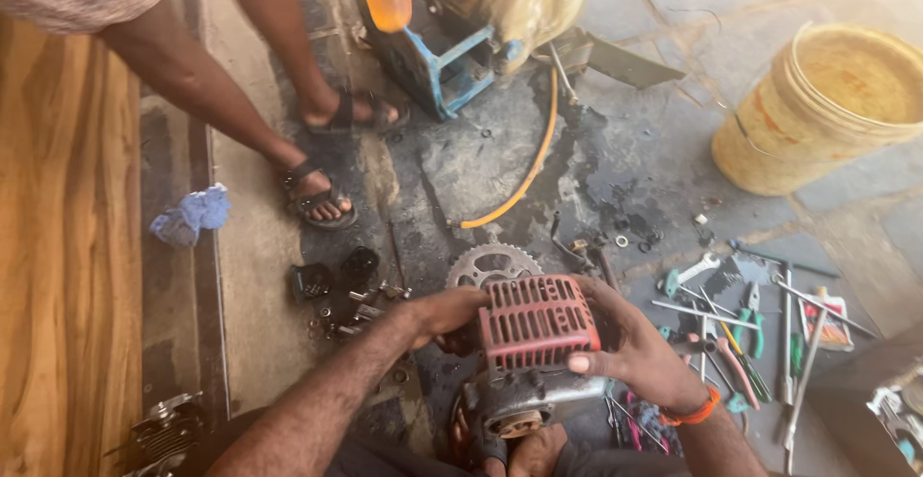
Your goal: The person disassembles and works on a small engine, using screwdrivers and pliers to remove and inspect parts like the cylinder head and pull-start mechanism.
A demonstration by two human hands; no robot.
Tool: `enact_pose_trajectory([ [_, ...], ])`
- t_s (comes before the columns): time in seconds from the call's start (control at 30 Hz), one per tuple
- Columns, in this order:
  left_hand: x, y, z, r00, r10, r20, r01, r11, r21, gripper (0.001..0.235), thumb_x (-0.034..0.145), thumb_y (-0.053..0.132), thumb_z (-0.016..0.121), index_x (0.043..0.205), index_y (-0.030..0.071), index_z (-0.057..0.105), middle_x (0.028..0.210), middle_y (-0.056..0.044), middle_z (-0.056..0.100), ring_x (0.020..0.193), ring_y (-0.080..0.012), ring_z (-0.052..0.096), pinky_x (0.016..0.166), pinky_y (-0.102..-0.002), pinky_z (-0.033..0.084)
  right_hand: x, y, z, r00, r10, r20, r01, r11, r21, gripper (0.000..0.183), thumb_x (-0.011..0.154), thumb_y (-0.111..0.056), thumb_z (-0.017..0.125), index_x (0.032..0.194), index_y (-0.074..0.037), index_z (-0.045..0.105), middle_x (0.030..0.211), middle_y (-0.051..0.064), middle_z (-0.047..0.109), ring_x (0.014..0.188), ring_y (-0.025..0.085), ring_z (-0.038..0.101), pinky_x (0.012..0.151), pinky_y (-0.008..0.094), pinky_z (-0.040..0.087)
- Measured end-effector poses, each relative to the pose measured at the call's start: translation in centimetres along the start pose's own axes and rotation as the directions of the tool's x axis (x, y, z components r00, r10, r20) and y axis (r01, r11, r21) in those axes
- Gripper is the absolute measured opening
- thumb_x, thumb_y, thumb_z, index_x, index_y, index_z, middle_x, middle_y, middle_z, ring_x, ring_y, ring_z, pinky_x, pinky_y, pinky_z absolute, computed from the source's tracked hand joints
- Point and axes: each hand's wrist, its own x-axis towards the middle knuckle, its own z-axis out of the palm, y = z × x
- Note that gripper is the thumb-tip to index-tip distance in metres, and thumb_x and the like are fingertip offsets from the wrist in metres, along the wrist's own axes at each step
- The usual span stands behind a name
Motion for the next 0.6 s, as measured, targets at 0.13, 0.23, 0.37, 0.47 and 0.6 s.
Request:
enact_pose_trajectory([
  [0.13, -0.3, 0.5, -0.7, 0.997, 0.067, 0.048, -0.07, 0.996, 0.053, 0.049, 0.108, 0.053, 0.038, 0.118, 0.018, 0.071, 0.086, -0.004, 0.066, 0.057, -0.0098, 0.048, 0.052, -0.032, 0.04, -0.8, 0.6, 0.5, 1.0, -0.025, -0.015, 0.025, 1.0, -0.012, 0.105, 0.067, -0.029, 0.093, 0.151, 0.004, 0.038, 0.144, 0.018, 0.055, 0.138, 0.027, 0.05, 0.115, 0.043, 0.039],
  [0.23, 1.1, -1.8, 0.3, 0.999, 0.024, -0.031, -0.024, 1.0, 0.008, 0.05, 0.106, 0.055, 0.035, 0.124, 0.023, 0.069, 0.1, 0.0, 0.068, 0.072, -0.0058, 0.061, 0.067, -0.031, 0.051, 0.0, 1.3, 0.7, 0.997, 0.005, -0.072, 0.003, 0.994, 0.112, 0.102, 0.072, -0.035, 0.087, 0.153, 0.004, 0.039, 0.145, 0.019, 0.06, 0.135, 0.028, 0.056, 0.113, 0.044, 0.043],
  [0.37, 2.0, -2.3, -0.9, 0.999, 0.037, -0.034, -0.036, 0.999, 0.027, 0.057, 0.108, 0.059, 0.034, 0.13, 0.021, 0.071, 0.094, 0.0, 0.064, 0.066, -0.0059, 0.052, 0.059, -0.03, 0.044, -0.6, 2.6, 0.9, 0.993, -0.038, -0.11, 0.049, 0.994, 0.098, 0.102, 0.072, -0.035, 0.087, 0.153, 0.007, 0.039, 0.147, 0.019, 0.057, 0.139, 0.028, 0.053, 0.116, 0.043, 0.039],
  [0.47, 0.6, -1.3, -0.2, 0.997, -0.04, -0.07, 0.042, 0.999, 0.028, 0.063, 0.108, 0.063, 0.032, 0.129, 0.019, 0.072, 0.087, 0.001, 0.068, 0.062, -0.0034, 0.059, 0.057, -0.028, 0.049, 0.1, 3.6, 0.9, 0.984, -0.045, -0.174, 0.061, 0.994, 0.09, 0.103, 0.072, -0.037, 0.085, 0.154, 0.006, 0.038, 0.148, 0.018, 0.058, 0.139, 0.029, 0.053, 0.115, 0.043, 0.04],
  [0.6, -0.6, 0.3, 0.5, 0.997, 0.016, -0.081, -0.014, 1.0, 0.024, 0.06, 0.105, 0.061, 0.036, 0.125, 0.02, 0.075, 0.076, 0.001, 0.068, 0.053, -0.0071, 0.053, 0.047, -0.027, 0.044, 0.1, 3.4, 0.3, 0.989, -0.019, -0.147, 0.032, 0.996, 0.087, 0.108, 0.067, -0.038, 0.087, 0.154, 0.003, 0.038, 0.145, 0.019, 0.059, 0.137, 0.031, 0.055, 0.114, 0.045, 0.043],
])
